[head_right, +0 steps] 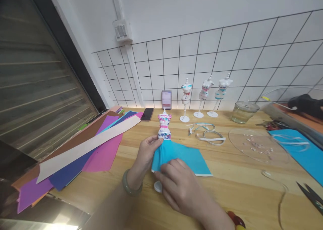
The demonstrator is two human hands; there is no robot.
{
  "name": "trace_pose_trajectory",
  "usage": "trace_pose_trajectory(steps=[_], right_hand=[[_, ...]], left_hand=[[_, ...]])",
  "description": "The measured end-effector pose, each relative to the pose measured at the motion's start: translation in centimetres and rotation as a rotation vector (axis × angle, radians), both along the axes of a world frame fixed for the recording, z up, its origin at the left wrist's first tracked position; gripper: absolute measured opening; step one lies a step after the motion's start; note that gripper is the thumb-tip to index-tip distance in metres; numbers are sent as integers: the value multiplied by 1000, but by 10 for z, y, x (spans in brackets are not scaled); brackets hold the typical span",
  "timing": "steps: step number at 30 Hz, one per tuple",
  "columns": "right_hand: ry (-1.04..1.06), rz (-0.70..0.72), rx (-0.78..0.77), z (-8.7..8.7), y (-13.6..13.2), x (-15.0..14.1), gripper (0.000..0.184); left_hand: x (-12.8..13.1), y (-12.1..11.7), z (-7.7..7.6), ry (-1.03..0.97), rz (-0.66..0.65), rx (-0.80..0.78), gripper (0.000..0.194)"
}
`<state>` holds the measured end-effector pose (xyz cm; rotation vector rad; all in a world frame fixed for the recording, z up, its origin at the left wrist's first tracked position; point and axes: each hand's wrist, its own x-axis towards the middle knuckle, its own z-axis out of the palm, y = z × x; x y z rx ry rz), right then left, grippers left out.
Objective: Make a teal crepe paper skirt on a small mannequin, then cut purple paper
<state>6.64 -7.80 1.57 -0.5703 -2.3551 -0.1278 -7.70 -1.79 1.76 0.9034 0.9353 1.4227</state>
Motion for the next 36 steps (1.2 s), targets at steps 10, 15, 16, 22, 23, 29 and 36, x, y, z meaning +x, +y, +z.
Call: trace_pose_trajectory(steps=[10,15,16,22,23,29,36], right_hand=[[594,-400,-665,2,32,30,26],[652,-300,-814,0,33,26,43],[649,-302,-801,0,32,25,45],[551,-448,-449,4,25,24,42],[500,-446,-327,4,24,25,37],[159,-192,95,6,12,22,31],[145,-164,94,5,8,16,32]], left_hand=[[1,-10,5,52,-229,84,36],[6,-15,7,46,-259,120,49],[7,-16,7,41,-256,126,51],[8,-16,10,18,-171,168,49],[8,-16,10,8,-158,181,48],[8,-14,9,-29,-150,237,45],[9,-15,8,-27,-131,187,45]])
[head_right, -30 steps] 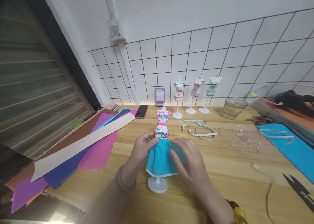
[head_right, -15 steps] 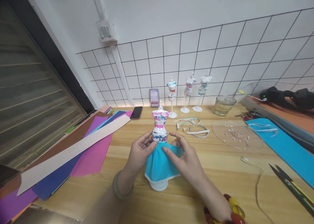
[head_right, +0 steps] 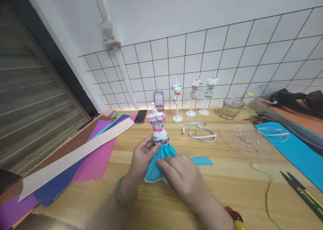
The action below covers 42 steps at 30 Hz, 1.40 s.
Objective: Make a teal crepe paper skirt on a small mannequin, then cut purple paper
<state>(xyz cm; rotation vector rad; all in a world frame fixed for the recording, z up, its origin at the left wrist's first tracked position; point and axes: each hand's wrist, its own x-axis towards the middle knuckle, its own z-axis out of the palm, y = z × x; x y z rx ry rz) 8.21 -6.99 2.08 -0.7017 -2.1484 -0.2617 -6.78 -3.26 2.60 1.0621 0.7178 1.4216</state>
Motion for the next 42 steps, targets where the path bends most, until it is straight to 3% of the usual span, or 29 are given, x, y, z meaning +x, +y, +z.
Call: trace_pose_trajectory(steps=[4,8,12,22,35,42], right_hand=[[141,-97,-96,-3,1,-1,24],[324,-208,-316,-2,3,0,22],[380,-166,-521,2,5,1,17],[330,-15,-434,8,6,1,15],[436,-117,-627,12,8,8,14],[428,-101,-654,11,9,9,13]], left_hand=[[0,1,-1,-14,-15,-14,44],[0,1,1,3,-10,-4,46],[0,0,2,20,-17,21,48],[2,-4,1,94,-33,35,51],[0,-4,1,92,-104,67,45],[2,-7,3,109,-114,79,56]])
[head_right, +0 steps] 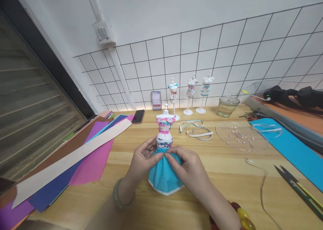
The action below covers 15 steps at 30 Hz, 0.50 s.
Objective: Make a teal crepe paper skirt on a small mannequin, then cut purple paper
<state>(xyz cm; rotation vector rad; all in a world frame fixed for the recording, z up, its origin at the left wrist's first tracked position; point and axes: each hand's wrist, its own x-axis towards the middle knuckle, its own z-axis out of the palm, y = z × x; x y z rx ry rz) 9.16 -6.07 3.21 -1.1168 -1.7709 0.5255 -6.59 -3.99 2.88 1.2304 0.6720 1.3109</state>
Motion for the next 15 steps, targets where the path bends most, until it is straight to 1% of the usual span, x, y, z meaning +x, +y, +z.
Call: trace_pose_trajectory(steps=[7,12,15], right_hand=[[32,24,-54,4,-1,1,16],[6,6,-100,6,-1,2,16],[-4,64,-96,9,-2,3,16]], left_hand=[[0,2,-6,33,13,34,51],[0,4,-6,17,10,49,50],[0,4,-6,11,9,42,48]])
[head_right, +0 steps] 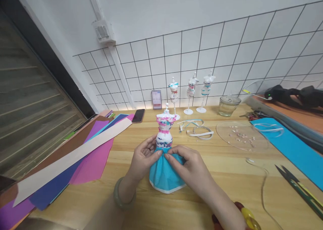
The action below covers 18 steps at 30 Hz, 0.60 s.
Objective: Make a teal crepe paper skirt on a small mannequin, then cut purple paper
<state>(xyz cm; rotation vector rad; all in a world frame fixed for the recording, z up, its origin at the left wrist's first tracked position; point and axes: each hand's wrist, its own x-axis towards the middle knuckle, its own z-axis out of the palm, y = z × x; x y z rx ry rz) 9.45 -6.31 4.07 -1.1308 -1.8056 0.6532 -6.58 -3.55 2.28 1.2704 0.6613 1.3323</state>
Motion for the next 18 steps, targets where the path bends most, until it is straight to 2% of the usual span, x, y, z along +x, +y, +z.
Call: trace_pose_trajectory(steps=[4,6,12,18], right_hand=[[12,130,36,4,-1,0,15],[22,140,59,3,-1,0,15],[13,-32,150,-7,4,0,9],[7,-87,144,-11,5,1,9]], left_hand=[[0,0,-2,-11,5,5,47],[0,0,-3,-7,11,15,47],[0,-1,-2,16,4,9,48],[0,-2,1,25,-8,5,48]])
